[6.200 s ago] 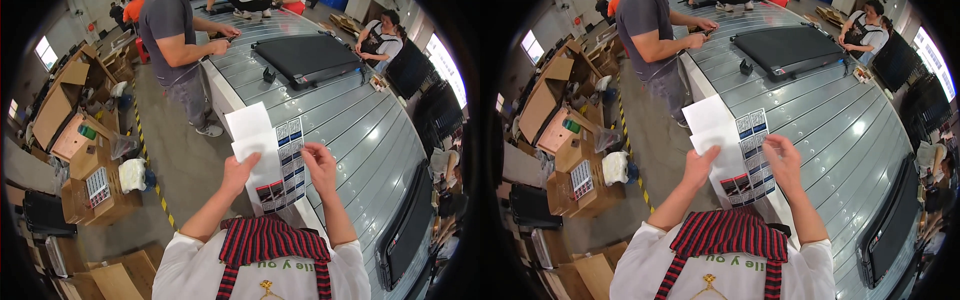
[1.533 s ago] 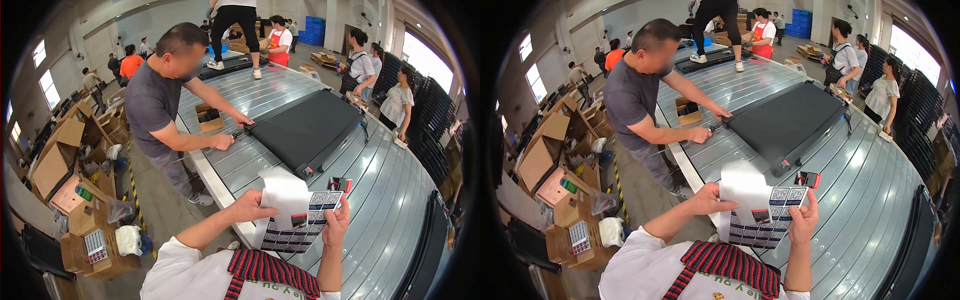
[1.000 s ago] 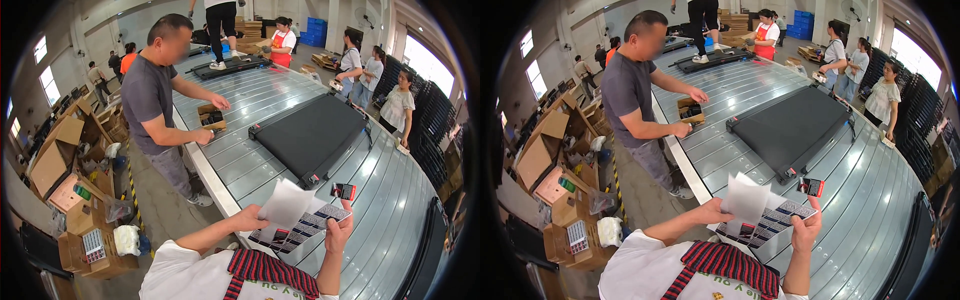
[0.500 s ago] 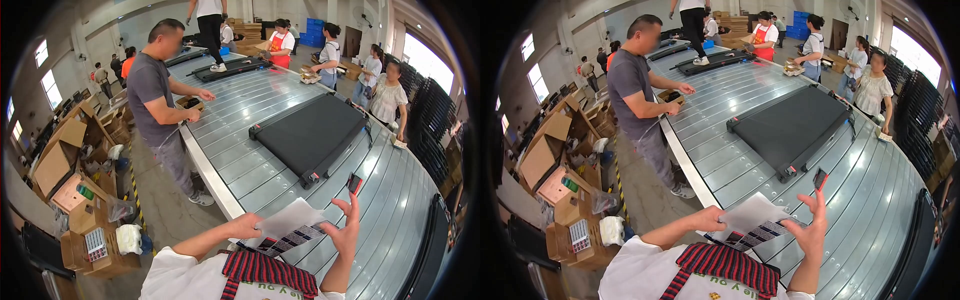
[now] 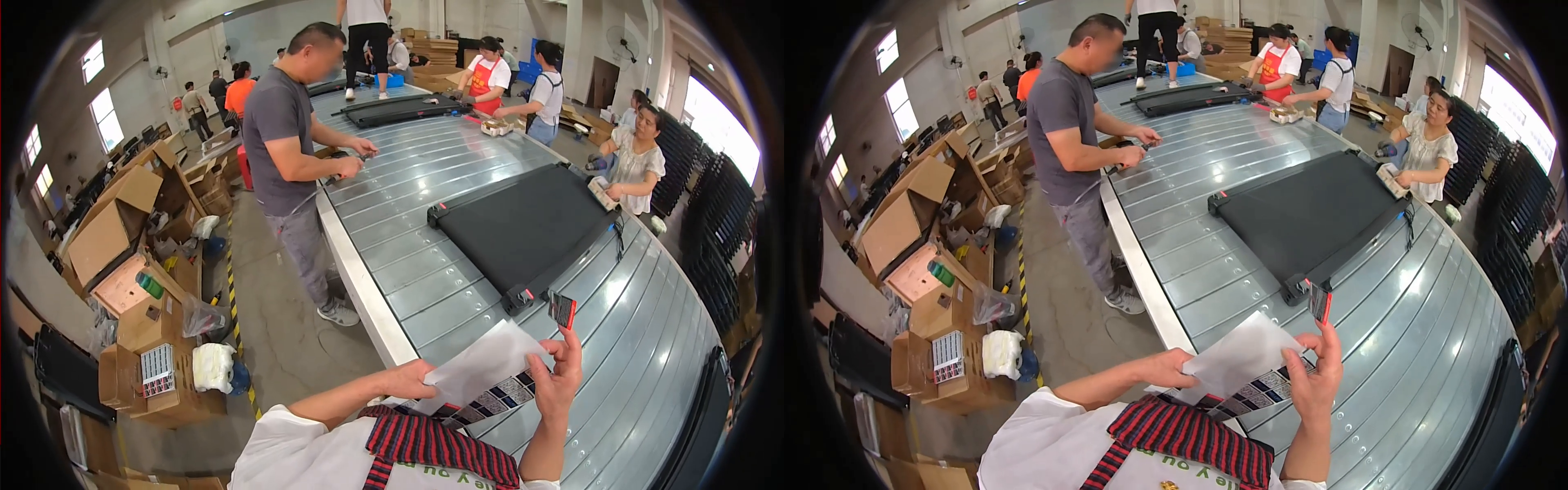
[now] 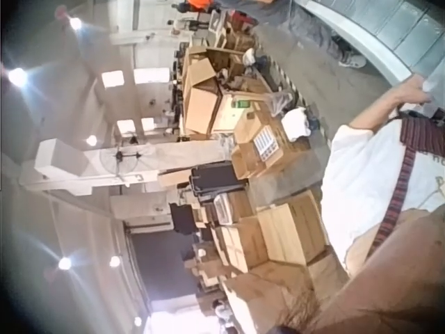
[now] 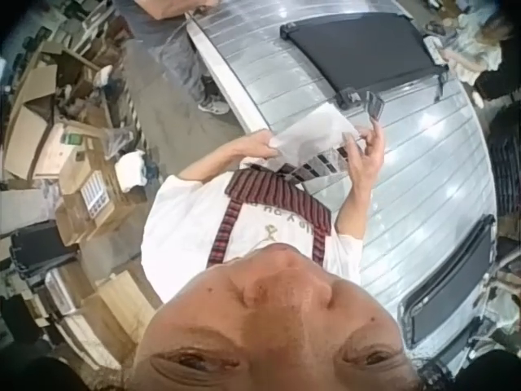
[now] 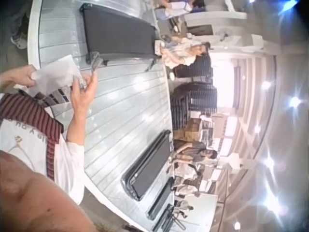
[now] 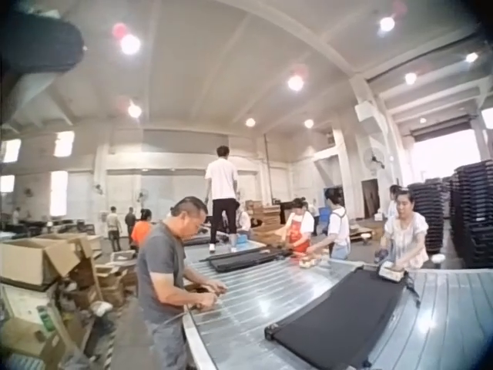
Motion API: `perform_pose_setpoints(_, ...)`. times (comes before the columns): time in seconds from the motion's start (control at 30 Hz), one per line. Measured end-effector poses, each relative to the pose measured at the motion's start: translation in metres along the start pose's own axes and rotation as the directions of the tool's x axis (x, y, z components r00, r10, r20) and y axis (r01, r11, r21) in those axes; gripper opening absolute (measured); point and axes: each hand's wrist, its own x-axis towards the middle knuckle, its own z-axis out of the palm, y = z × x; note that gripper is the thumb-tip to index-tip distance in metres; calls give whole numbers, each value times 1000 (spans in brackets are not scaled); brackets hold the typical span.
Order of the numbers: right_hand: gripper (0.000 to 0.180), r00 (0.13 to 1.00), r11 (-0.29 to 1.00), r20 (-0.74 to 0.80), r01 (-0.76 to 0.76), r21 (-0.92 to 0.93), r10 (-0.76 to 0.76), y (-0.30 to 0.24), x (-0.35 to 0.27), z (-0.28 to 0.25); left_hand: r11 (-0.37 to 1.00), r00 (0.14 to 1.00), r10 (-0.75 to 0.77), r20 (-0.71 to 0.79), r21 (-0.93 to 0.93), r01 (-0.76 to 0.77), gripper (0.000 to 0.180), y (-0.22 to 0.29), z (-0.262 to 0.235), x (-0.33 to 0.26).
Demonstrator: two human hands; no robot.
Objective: Apply adhesive labels and QR codes to treadmill frames on a factory assembly line.
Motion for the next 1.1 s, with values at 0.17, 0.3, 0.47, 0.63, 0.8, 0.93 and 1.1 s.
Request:
perform_pose_setpoints(0.17, 58, 999, 1000, -45, -15, 8, 16, 5, 3, 7, 995, 1000, 19, 12, -99, -17, 39, -6, -10, 6)
perform_pose_setpoints(0.3, 57, 999, 999, -38, -25, 23, 26, 8, 13, 23, 982, 994, 38, -103, -180, -56, 39, -8, -19, -3)
perform_pose_setpoints(0.47, 48, 998, 1000, -59, 17, -23, -19, 6, 20, 35, 988, 971, 91, -222, -106, -116, 29, -4, -23, -13)
perform_pose_setpoints(0.63, 67, 979, 990, 184, -103, 101, 83, 4, 36, 46, 991, 905, 91, -415, -48, -122, 27, 1, -42, -47)
perform_pose_setpoints(0.8, 68, 958, 989, 287, -31, 141, -11, 15, 55, 71, 990, 843, 144, -518, 75, -122, 25, 1, -55, -77)
perform_pose_setpoints(0.93, 71, 880, 977, 474, -133, 170, 37, -4, 68, 87, 998, 865, -35, -500, -64, 3, 22, 23, -60, -108)
perform_pose_setpoints(1.1, 60, 726, 989, 674, -60, -135, 136, -3, 80, 92, 978, 804, 144, -576, 208, -26, 23, 1, -61, -117)
